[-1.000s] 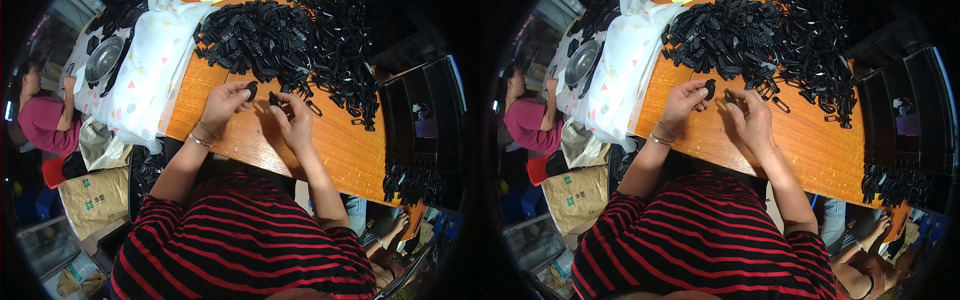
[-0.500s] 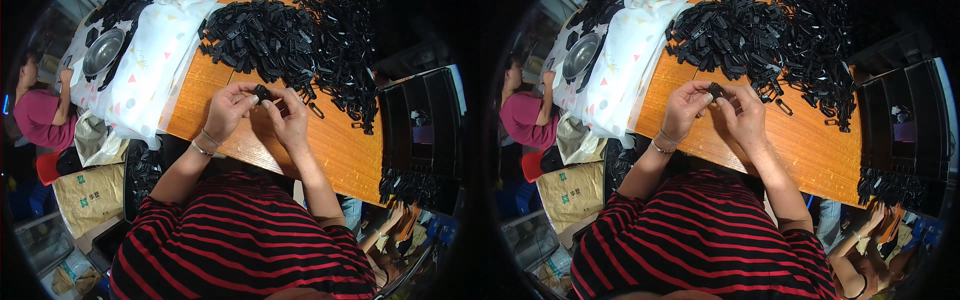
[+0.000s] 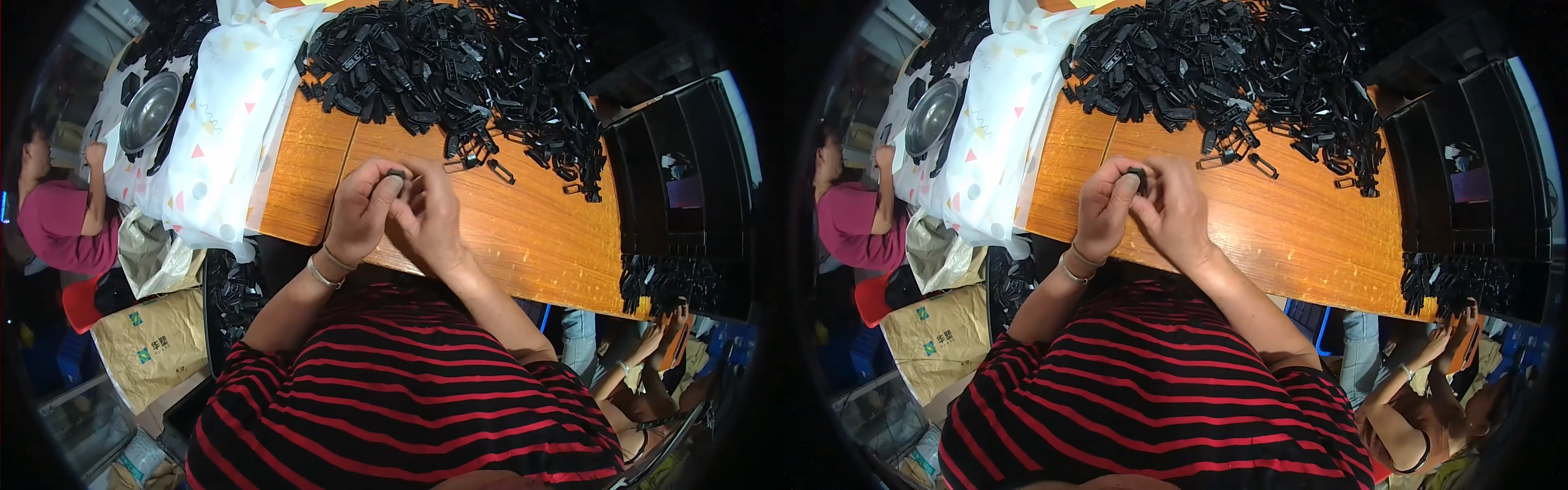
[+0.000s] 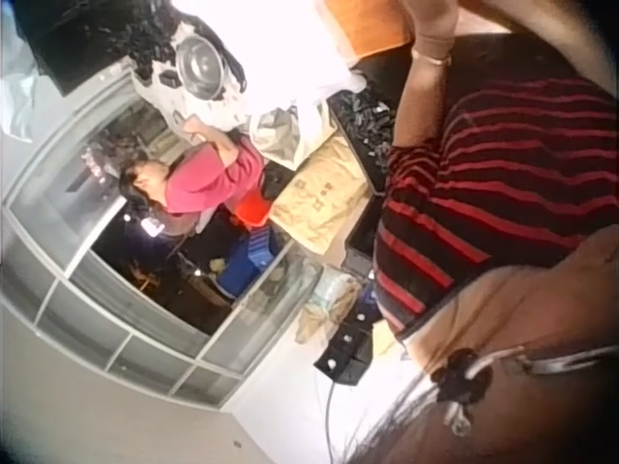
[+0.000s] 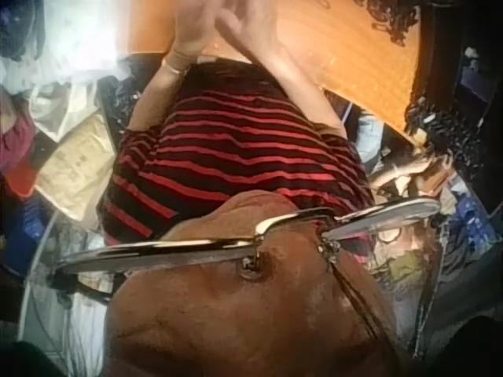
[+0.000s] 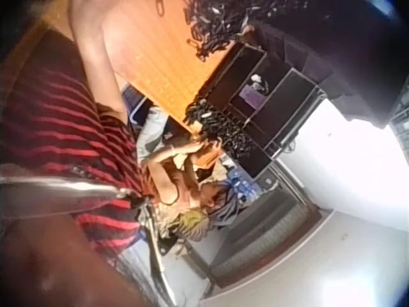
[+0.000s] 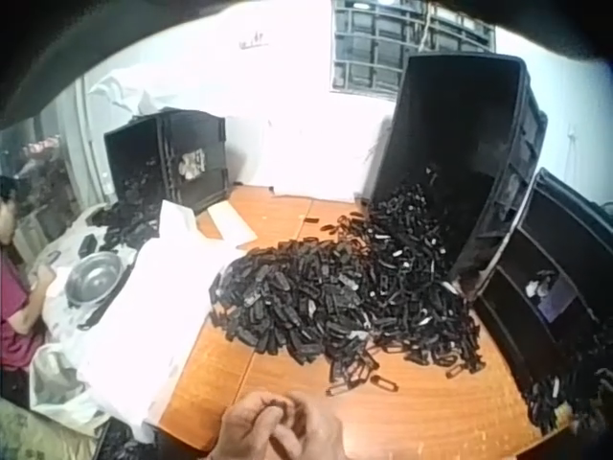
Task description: Assembling and inspecting small black plastic clips on a workbench.
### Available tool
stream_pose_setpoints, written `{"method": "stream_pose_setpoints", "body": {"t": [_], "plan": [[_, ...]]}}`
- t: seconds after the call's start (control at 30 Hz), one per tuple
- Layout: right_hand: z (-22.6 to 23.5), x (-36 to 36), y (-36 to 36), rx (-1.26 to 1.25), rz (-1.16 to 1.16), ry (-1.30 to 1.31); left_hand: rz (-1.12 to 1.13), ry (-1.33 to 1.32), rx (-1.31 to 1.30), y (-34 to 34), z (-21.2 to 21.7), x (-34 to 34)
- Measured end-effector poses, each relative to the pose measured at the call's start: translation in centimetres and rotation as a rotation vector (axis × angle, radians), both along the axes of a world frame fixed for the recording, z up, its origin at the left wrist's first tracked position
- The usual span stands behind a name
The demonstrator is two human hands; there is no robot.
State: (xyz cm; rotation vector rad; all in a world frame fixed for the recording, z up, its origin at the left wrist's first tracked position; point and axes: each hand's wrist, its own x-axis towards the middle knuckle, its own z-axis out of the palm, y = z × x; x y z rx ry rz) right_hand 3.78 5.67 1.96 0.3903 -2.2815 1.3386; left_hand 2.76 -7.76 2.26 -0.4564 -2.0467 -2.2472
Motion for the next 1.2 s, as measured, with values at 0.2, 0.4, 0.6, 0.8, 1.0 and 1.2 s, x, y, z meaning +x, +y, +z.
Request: {"method": "stream_pose_setpoints", "body": {"t": [0.2, 0.4, 0.6, 0.8, 1.0, 1.2], "plan": [[0.4, 0.6, -2.5, -0.161, 0.137, -0.218, -0.067, -0.205, 0.117, -1.8, 0.2, 0.2], [-0.9, 0.6, -3.9, -0.167, 0.264, -0.236, 0.024, -0.200, 0.064, -3.8, -0.8, 1.6], [0.1, -0.6, -0.8, 0.068, 0.347, -0.310, 0.138, -0.236, -0.504, -11.6, 1.6, 3.8], [1.1, -3.9, 7.4, 0.456, -0.285, -0.164, 0.074, -0.212, -1.516, -18.8, 4.4, 5.9], [0.1, -5.1, 8.1, 0.605, -0.321, -0.257, 0.164, 0.435, -0.889, -6.1, 3.3, -3.4], [0.2, -4.2, 8.5, 0.527, -0.290, -0.275, 0.179, 0.602, -1.008, 2.6, 0.5, -10.7]]}}
